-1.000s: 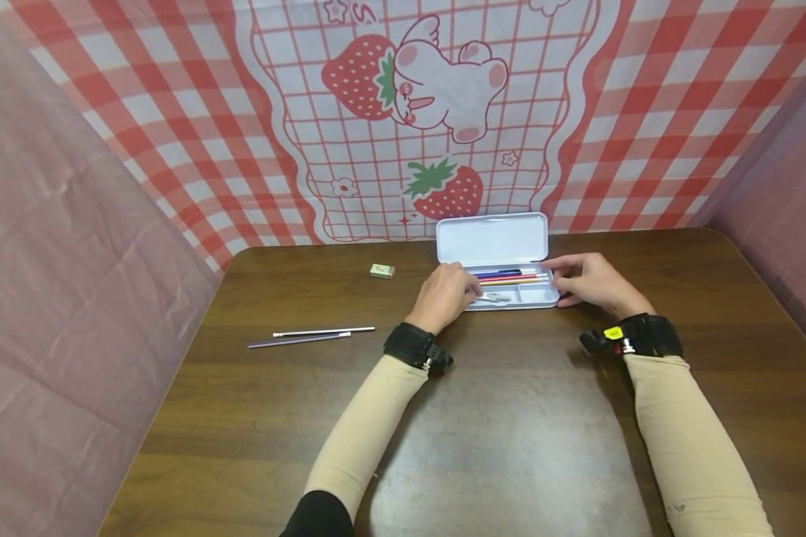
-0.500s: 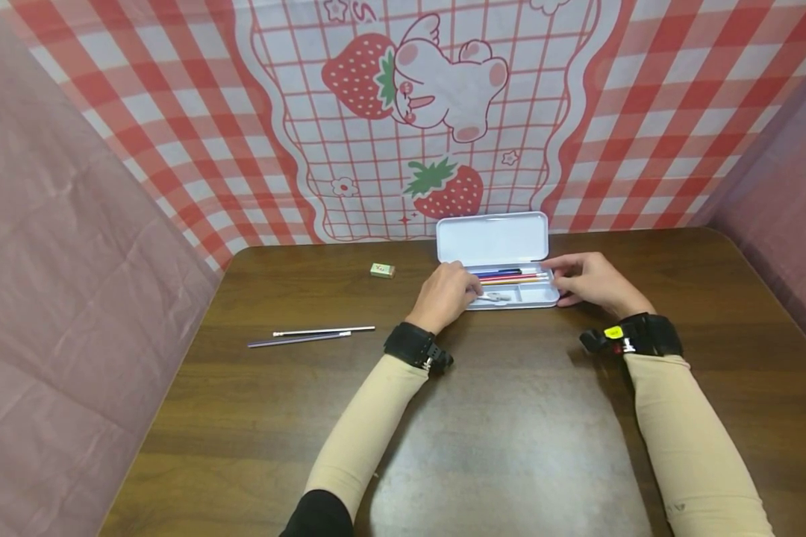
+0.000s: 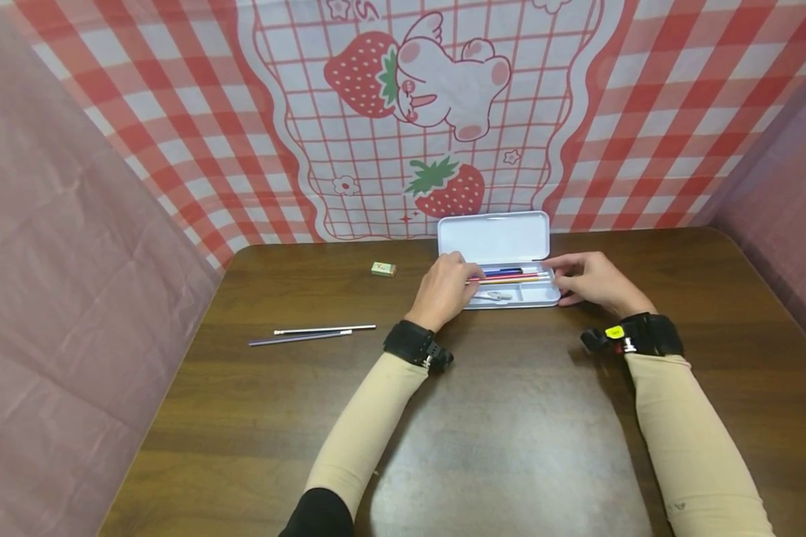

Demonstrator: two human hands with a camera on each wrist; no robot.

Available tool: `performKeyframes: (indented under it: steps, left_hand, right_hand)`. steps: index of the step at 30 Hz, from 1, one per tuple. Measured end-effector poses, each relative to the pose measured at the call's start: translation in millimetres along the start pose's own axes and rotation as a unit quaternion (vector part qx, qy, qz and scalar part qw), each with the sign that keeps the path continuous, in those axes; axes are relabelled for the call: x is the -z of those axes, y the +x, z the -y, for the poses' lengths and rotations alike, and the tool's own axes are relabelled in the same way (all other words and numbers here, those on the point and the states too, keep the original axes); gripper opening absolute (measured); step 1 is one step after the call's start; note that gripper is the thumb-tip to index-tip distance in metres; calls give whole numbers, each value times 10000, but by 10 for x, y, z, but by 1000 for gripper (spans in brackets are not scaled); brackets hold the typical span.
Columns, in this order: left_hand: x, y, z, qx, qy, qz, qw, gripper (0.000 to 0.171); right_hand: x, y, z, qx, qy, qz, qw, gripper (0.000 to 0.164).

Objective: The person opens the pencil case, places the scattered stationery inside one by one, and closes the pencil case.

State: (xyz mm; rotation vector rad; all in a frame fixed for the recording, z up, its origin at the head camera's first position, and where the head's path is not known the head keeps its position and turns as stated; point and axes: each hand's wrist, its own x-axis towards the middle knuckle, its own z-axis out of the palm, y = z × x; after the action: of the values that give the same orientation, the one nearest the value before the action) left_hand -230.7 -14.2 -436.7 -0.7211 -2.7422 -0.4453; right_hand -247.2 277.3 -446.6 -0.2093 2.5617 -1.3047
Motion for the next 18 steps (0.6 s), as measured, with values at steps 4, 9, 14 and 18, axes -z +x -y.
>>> performKeyframes:
  steps: [4,9,14,18]
  left_hand:
    - [10,3,2,25,-18,19,10000,19]
    - [13,4,-4,49,-29,45,10000,21]
    - [27,-5,16,75,-107,32,9999,23]
    - [38,-9,46,13,-156,15,9999,23]
  right_hand:
    - [3,4,5,1,30,5,10000,43]
    - [3,14,2,76,69,-14,9999,42]
    - [1,8,1,126,90,23,9999,44]
    - [5,-18,-1,105,70,2,9999,44]
